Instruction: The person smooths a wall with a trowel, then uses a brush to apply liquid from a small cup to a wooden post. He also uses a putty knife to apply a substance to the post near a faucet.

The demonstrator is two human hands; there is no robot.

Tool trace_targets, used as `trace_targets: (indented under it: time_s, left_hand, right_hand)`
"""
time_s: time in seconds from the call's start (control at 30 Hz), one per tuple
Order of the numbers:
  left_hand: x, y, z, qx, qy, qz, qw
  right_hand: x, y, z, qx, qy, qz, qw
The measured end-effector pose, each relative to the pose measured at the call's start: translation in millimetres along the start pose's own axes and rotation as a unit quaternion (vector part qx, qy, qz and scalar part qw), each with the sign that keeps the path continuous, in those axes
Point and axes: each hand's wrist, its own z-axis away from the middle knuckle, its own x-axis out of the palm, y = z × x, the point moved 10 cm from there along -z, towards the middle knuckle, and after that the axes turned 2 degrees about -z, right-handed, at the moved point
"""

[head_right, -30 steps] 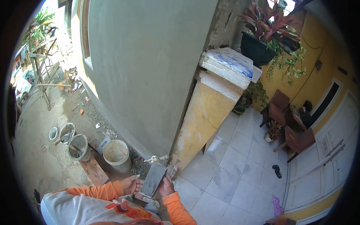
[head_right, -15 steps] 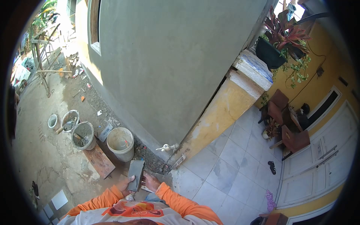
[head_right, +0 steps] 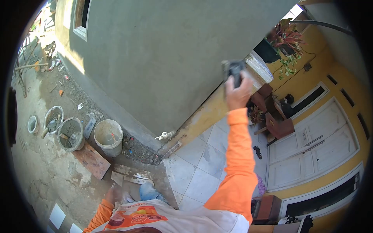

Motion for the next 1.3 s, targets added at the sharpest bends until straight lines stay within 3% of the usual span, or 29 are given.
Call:
trace_targets:
  time_s: [0.03, 0.07, 0.17, 0.27, 0.33, 0.37, 0.5, 0.6, 0.63, 0.67, 0.7, 0.73, 0.77, 0.8, 0.83, 0.87, 0.93, 0.97, 1.03, 1.1, 1.23, 1.3]
  left_hand:
    - [-33, -19, 0, -0.011, 0.060, -0.016, 0.998]
    - [-64, -36, 1, -0.021, 0.119, -0.034, 0.992]
    - [-148, -103, -10, -0.103, 0.226, -0.042, 0.968]
    - [-230, -169, -30, -0.138, 0.322, -0.038, 0.936]
    - [-250, -182, -30, -0.147, 0.355, -0.035, 0.922]
    - [-249, -180, -28, -0.140, 0.354, -0.037, 0.924]
    - [-236, -169, -20, -0.106, 0.353, -0.033, 0.929]
    - [-194, -105, -31, -0.048, 0.343, -0.032, 0.938]
    - [-179, -89, -19, -0.016, 0.331, -0.053, 0.942]
    - [-170, -86, -23, -0.008, 0.344, -0.010, 0.939]
    - [-169, -98, -33, -0.034, 0.355, 0.004, 0.934]
    - [-141, -73, -18, -0.041, 0.345, 0.023, 0.937]
    - [-147, -88, -37, -0.028, 0.335, -0.017, 0.942]
    - [-164, -103, -68, 0.018, 0.346, -0.203, 0.916]
    - [-124, -56, -27, 0.032, 0.357, -0.291, 0.887]
    - [-103, -60, -7, -0.052, 0.362, -0.258, 0.894]
    - [-85, -77, 11, -0.090, 0.333, -0.233, 0.909]
    - [-77, -88, 22, -0.094, 0.324, -0.219, 0.915]
    - [-67, -119, 46, -0.103, 0.321, -0.184, 0.923]
    - [-60, -147, 74, -0.113, 0.326, -0.145, 0.927]
    - [-61, -182, 119, -0.123, 0.343, -0.078, 0.928]
    - [-69, -192, 137, -0.125, 0.350, -0.056, 0.927]
  right_hand:
    - [-19, -2, -42, -0.095, 0.059, 0.077, 0.991]
    - [-27, 9, -79, -0.084, 0.050, 0.122, 0.988]
    - [-31, 6, -145, -0.188, 0.083, 0.192, 0.960]
    - [1, 7, -135, -0.173, 0.031, 0.239, 0.955]
    - [34, 5, -77, -0.147, -0.022, 0.234, 0.961]
    - [56, 3, -27, -0.196, -0.011, 0.238, 0.951]
    - [141, -6, 199, -0.156, -0.278, 0.119, 0.940]
    - [121, -61, 230, -0.055, -0.315, -0.067, 0.945]
    - [120, -79, 243, -0.070, -0.335, -0.099, 0.935]
    - [137, -74, 264, 0.142, -0.389, -0.305, 0.857]
    - [160, -87, 302, 0.344, -0.440, -0.468, 0.685]
    - [172, -126, 319, 0.313, -0.493, -0.499, 0.641]
    - [182, -166, 346, 0.418, -0.489, -0.629, 0.437]
    - [179, -206, 375, 0.521, -0.460, -0.689, 0.205]
    - [196, -226, 438, 0.560, -0.483, -0.659, 0.136]
    - [209, -239, 510, 0.570, -0.548, -0.600, 0.119]
    - [231, -264, 648, 0.575, -0.665, -0.471, 0.069]
    - [231, -283, 649, 0.566, -0.676, -0.468, 0.055]
    - [232, -336, 630, 0.562, -0.659, -0.499, -0.031]
    - [243, -384, 603, 0.514, -0.688, -0.510, -0.049]
    - [312, -468, 606, 0.497, -0.702, -0.508, -0.048]
    - [324, -504, 555, 0.534, -0.700, -0.471, 0.056]
